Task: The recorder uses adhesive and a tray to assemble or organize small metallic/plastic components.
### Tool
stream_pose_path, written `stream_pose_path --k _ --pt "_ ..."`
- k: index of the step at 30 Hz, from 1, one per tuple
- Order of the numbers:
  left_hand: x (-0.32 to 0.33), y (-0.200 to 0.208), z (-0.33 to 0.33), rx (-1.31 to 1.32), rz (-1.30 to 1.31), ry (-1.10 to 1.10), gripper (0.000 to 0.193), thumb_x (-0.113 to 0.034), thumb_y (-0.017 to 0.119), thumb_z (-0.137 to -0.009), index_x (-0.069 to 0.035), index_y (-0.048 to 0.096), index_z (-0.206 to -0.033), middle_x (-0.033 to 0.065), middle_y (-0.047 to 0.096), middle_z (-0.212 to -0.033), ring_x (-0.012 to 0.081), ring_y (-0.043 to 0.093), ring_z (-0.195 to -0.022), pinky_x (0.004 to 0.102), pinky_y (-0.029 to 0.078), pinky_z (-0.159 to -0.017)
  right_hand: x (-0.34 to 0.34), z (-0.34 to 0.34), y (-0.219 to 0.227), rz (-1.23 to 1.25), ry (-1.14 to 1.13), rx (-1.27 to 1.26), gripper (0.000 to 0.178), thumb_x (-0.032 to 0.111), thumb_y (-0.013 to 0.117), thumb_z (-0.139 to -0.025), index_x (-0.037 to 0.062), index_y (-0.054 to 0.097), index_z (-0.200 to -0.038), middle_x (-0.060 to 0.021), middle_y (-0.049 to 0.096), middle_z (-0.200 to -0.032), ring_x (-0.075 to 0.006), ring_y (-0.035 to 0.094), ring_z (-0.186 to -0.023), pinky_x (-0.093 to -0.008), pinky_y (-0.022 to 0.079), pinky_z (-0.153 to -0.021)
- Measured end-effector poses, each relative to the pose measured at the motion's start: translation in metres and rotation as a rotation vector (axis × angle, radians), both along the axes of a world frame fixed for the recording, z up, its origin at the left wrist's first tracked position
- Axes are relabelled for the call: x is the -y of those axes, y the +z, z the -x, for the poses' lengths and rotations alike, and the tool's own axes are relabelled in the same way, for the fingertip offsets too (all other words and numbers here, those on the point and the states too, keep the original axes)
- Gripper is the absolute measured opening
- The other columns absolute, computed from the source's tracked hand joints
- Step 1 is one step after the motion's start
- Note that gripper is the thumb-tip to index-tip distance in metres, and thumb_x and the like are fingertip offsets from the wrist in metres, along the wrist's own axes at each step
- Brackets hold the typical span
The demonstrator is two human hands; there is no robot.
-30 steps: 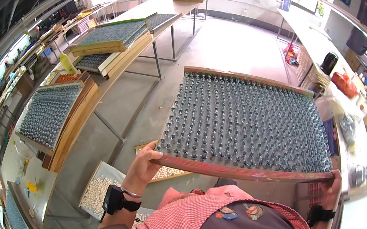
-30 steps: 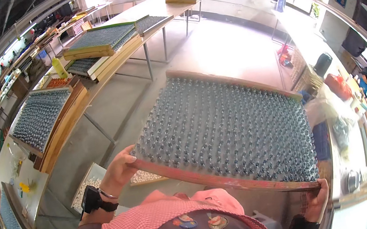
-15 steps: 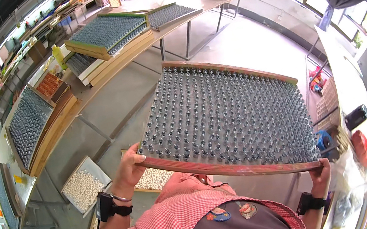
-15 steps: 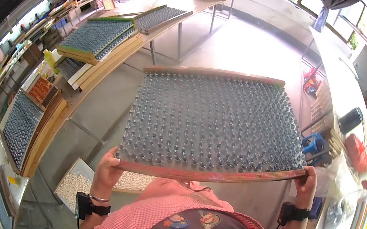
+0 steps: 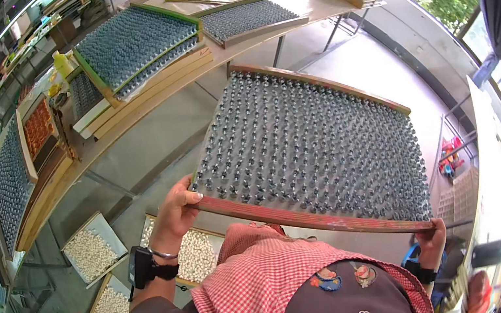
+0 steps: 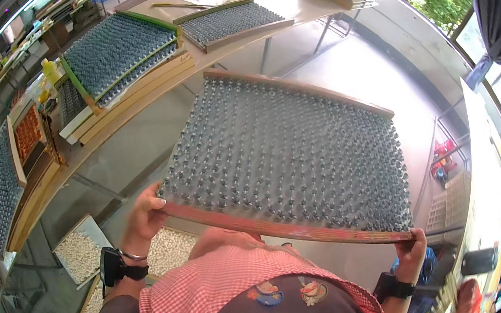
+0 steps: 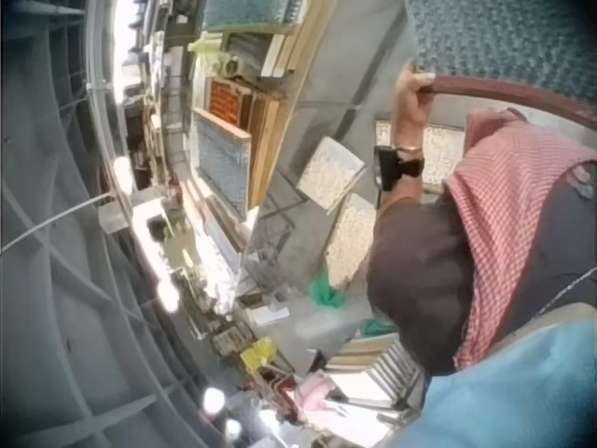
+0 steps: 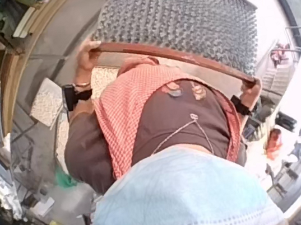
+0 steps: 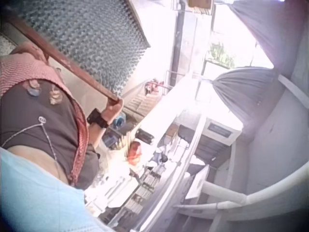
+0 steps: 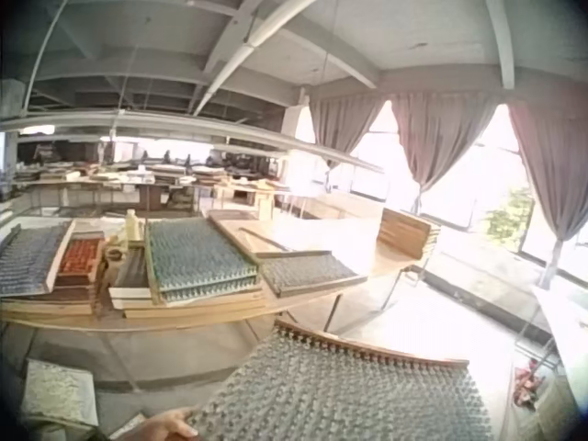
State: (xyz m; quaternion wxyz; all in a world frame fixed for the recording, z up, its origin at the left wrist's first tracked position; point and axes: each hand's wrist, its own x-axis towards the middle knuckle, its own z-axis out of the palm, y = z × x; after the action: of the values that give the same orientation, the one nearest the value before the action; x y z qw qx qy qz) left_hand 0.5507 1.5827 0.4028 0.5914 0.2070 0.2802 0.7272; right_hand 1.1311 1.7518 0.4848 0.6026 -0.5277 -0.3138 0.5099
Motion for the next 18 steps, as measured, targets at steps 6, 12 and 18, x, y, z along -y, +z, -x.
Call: stream_pose_path --k 6,12,18 --pt "-0.129 0.02 0.014 -0.034 0.025 0.044 0.058 -0.007 0.055 -0.069 0.008 0.041 -0.123 0.0108 0.06 -0.105 0.0148 0.059 -0.091 0.0237 0.045 -0.083 -0.137 0.026 0.012 -0.034 0.069 -0.057 0.011 0.012 0.054 -0.076 0.0095 0.054 -0.066 -0.0053 0.061 -0.065 -0.0198 0.062 -0.059 -0.035 0.054 -0.058" --pt "-0.248 0.012 0.024 0.015 0.033 0.077 0.057 -0.007 0.055 -0.07 0.007 0.041 -0.123 0.0114 0.059 -0.106 0.0167 0.059 -0.091 0.0254 0.045 -0.085 -0.3 0.044 0.015 -0.021 0.127 -0.084 0.011 0.011 0.053 -0.076 0.0094 0.053 -0.064 -0.0055 0.06 -0.063 -0.0215 0.061 -0.056 -0.0375 0.054 -0.057" --pt "-0.372 -0.006 0.038 0.122 0.041 0.199 0.054 -0.004 0.055 -0.069 0.006 0.043 -0.121 0.0109 0.058 -0.107 0.0169 0.058 -0.093 0.0269 0.044 -0.088 -0.5 0.103 0.018 -0.024 0.326 0.028 0.012 0.018 0.056 -0.08 0.0096 0.056 -0.072 -0.0035 0.06 -0.067 -0.0165 0.059 -0.06 -0.0307 0.052 -0.061"
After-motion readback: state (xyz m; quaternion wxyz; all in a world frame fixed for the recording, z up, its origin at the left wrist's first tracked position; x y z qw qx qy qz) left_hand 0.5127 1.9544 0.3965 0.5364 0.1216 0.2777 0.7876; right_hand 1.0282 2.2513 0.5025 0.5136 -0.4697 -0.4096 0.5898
